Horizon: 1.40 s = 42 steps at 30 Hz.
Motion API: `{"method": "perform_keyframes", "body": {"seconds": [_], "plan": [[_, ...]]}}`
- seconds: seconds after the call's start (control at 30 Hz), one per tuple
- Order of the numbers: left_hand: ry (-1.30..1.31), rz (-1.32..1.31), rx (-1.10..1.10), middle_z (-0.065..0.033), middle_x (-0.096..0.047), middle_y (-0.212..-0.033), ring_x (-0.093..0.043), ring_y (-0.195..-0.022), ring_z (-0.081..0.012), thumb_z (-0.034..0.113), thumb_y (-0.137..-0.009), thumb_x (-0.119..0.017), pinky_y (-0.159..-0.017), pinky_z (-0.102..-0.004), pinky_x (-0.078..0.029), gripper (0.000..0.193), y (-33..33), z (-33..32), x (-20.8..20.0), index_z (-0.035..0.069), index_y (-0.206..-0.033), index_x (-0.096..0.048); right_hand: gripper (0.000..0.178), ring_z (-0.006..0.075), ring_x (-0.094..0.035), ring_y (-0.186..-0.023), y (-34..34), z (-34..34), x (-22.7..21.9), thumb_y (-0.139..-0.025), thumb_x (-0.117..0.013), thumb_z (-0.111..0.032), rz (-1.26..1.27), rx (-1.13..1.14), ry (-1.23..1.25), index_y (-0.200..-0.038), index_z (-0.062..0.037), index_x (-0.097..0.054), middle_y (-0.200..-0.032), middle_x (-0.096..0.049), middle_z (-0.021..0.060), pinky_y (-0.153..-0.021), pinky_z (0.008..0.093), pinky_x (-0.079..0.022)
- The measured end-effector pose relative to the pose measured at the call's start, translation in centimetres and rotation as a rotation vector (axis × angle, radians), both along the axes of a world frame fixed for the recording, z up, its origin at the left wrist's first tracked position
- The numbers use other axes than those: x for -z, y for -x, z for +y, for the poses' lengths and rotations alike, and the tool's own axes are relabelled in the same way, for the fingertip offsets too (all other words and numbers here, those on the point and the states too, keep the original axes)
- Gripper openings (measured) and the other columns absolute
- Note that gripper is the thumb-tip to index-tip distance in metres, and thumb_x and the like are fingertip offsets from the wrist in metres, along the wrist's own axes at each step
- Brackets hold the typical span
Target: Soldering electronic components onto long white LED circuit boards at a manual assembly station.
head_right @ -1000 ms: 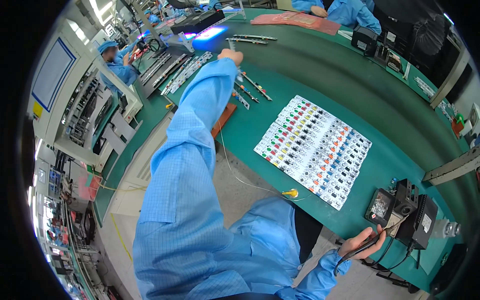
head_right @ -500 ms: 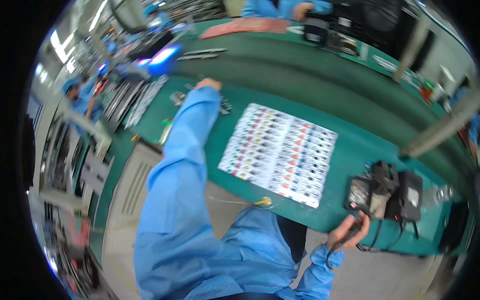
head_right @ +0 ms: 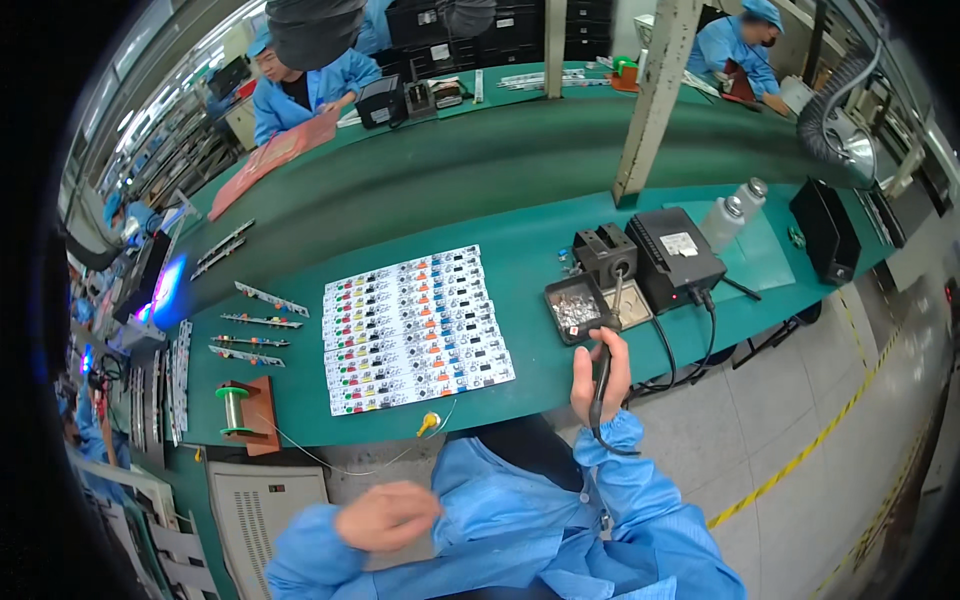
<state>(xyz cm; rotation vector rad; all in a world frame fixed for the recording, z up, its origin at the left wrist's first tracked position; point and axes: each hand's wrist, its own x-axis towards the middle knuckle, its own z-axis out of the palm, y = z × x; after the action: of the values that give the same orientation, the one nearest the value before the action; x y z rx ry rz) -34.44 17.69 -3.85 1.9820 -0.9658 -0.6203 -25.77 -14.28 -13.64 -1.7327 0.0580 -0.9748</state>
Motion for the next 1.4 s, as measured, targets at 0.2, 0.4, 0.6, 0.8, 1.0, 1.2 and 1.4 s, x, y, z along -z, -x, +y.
{"method": "perform_keyframes", "body": {"seconds": [0.2,0.4,0.6,0.8,1.0,1.2,1.4], "plan": [[-0.454,-0.84,-0.628,-0.02,-0.056,-0.103,-0.054,-0.093,-0.0389,0.018,-0.072,-0.065,-0.08,-0.0455,-0.046,0.038,1.0,-4.1,9.8,-0.004,-0.103,-0.057,0.037,0.0091,-0.045,-0.075,0.3,0.0,0.2,-0.083,-0.058,-0.003,0.008,0.012,0.035,-0.118,-0.0007,-0.048,-0.103,-0.057,0.0061,-0.068,0.0233,-0.042],[-0.333,-0.381,-0.709,-0.0163,-0.06,-0.097,-0.058,-0.089,-0.0348,0.026,-0.077,-0.063,-0.075,-0.0463,-0.046,0.041,-0.8,-4.7,17.3,0.004,-0.111,-0.055,0.037,0.0096,-0.046,-0.076,0.2,-0.1,-0.1,-0.082,-0.059,-0.003,0.022,0.019,0.066,-0.117,-0.0014,-0.049,-0.1,-0.057,0.0058,-0.068,0.0235,-0.042],[-0.184,-0.229,-0.746,-0.0178,-0.063,-0.09,-0.06,-0.075,-0.0394,0.025,-0.081,-0.059,-0.067,-0.0478,-0.048,0.023,-1.9,-5.3,20.8,0.009,-0.097,-0.061,0.037,0.0101,-0.046,-0.076,0.0,-0.1,-0.2,-0.081,-0.059,-0.003,0.019,0.022,0.078,-0.117,-0.0022,-0.049,-0.1,-0.057,0.0054,-0.069,0.0242,-0.042],[-0.11,-0.288,-0.653,-0.0118,-0.064,-0.083,-0.061,-0.072,-0.0341,0.018,-0.082,-0.056,-0.066,-0.0435,-0.049,0.014,-1.6,-6.2,21.8,0.01,-0.09,-0.064,0.036,0.0099,-0.046,-0.075,0.0,0.1,0.0,-0.081,-0.059,-0.002,0.024,0.003,0.092,-0.116,-0.0019,-0.05,-0.102,-0.056,0.0054,-0.069,0.0239,-0.041],[-0.101,-0.359,-0.61,-0.0083,-0.063,-0.088,-0.061,-0.074,-0.0322,0.015,-0.078,-0.058,-0.064,-0.0435,-0.049,0.014,-1.8,-6.3,21.9,0.011,-0.09,-0.064,0.036,0.0156,-0.049,-0.069,-0.2,0.1,-0.3,-0.076,-0.06,0.001,-0.011,0.027,0.124,-0.111,0.0011,-0.051,-0.096,-0.058,0.0115,-0.064,0.027,-0.043],[-0.171,-0.497,-0.778,-0.0039,-0.059,-0.093,-0.059,-0.071,-0.0292,0.013,-0.078,-0.058,-0.062,-0.0416,-0.048,0.006,0.2,-5.0,22.1,0.01,-0.082,-0.062,0.036,0.0152,-0.049,-0.07,-0.3,0.3,-0.4,-0.076,-0.06,0.001,0.015,0.039,0.125,-0.111,0.001,-0.051,-0.096,-0.058,0.0112,-0.064,0.027,-0.043],[0.043,-0.338,-0.858,-0.0095,-0.059,-0.081,-0.059,-0.065,-0.0281,0.006,-0.077,-0.061,-0.055,-0.0351,-0.047,0.002,1.0,-4.6,23.1,0.006,-0.079,-0.062,0.035,0.0102,-0.046,-0.076,0.1,0.4,-0.5,-0.081,-0.058,-0.001,0.046,0.003,0.134,-0.115,-0.0013,-0.049,-0.103,-0.057,0.0066,-0.069,0.0241,-0.041]]}}
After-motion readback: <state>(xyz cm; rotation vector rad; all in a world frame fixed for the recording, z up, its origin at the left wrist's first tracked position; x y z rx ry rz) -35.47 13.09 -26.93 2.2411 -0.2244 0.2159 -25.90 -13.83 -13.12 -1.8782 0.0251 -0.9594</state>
